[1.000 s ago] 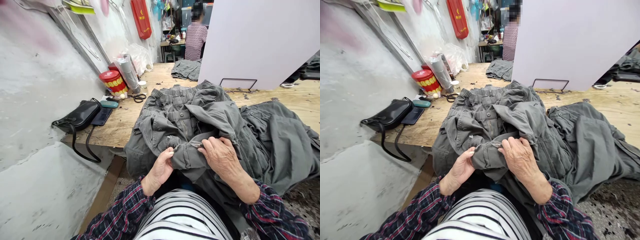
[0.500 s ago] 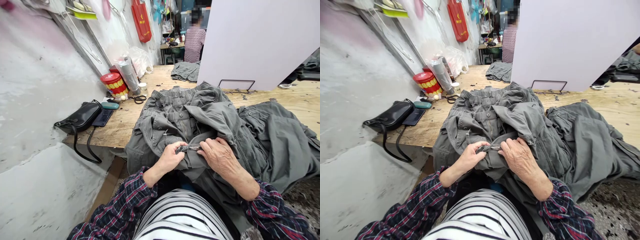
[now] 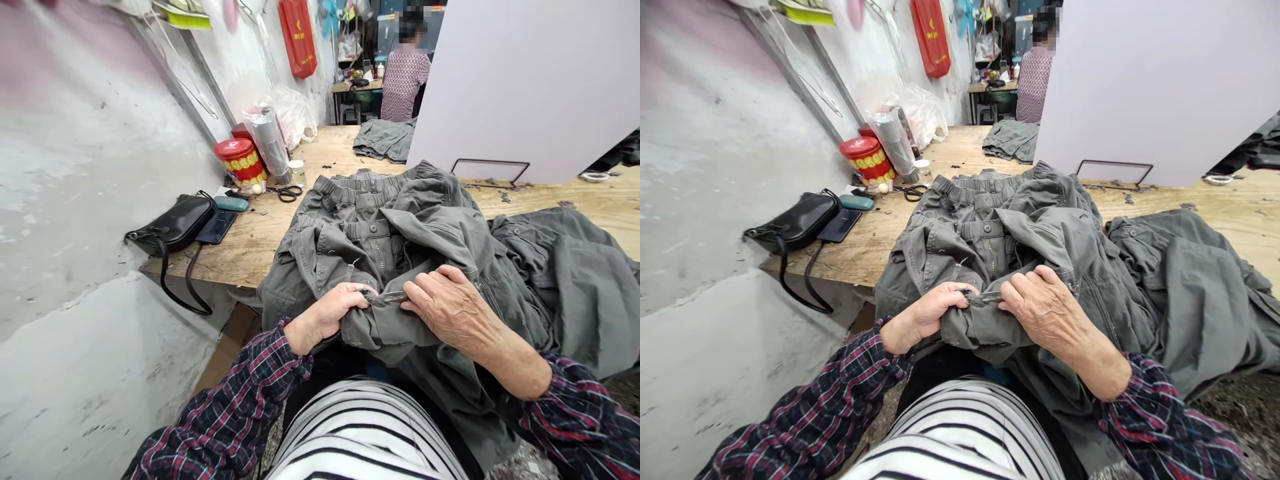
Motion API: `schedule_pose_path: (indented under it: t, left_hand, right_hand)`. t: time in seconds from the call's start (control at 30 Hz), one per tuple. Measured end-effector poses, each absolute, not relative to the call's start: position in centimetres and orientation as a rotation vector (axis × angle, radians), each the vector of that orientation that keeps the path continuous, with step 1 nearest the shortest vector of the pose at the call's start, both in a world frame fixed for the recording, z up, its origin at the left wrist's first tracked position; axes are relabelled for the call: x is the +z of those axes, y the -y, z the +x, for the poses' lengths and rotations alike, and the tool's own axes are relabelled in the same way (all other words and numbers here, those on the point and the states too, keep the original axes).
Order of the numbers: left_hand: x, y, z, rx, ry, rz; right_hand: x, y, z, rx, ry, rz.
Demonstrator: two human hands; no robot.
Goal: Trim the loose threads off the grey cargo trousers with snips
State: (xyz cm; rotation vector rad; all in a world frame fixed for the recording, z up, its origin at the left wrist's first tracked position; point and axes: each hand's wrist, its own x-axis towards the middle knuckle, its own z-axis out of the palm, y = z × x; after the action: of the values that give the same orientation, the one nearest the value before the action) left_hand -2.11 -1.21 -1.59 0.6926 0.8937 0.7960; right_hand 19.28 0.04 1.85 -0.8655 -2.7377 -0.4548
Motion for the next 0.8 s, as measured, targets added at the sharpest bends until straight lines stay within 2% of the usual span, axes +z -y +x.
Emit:
schedule_pose_path:
  t: [0.33,0.43,0.6,0.8]
  left_hand:
    - [-1.8,1.2,-2.2,0.778,-0.87,0.729]
    - [-1.8,1.2,-2.2,0.774,-0.865,0.74]
    - [-2.1,1.2,-2.3,0.764,-0.887,0.69]
    - [-2.0,0.9,-2.6,0.788,-0.843,0.66]
  right_hand:
    - [2.0,-0.2,18.6,-0.461,2.804,-0.813]
    - [1.5,-0.4,18.1,-0.329,2.766,-0.781]
    - [1.1,-1.0,18.3,0.009,2.357,-0.888]
    - [1.2,-0.4,19.5,-0.238,2.628,-0.825]
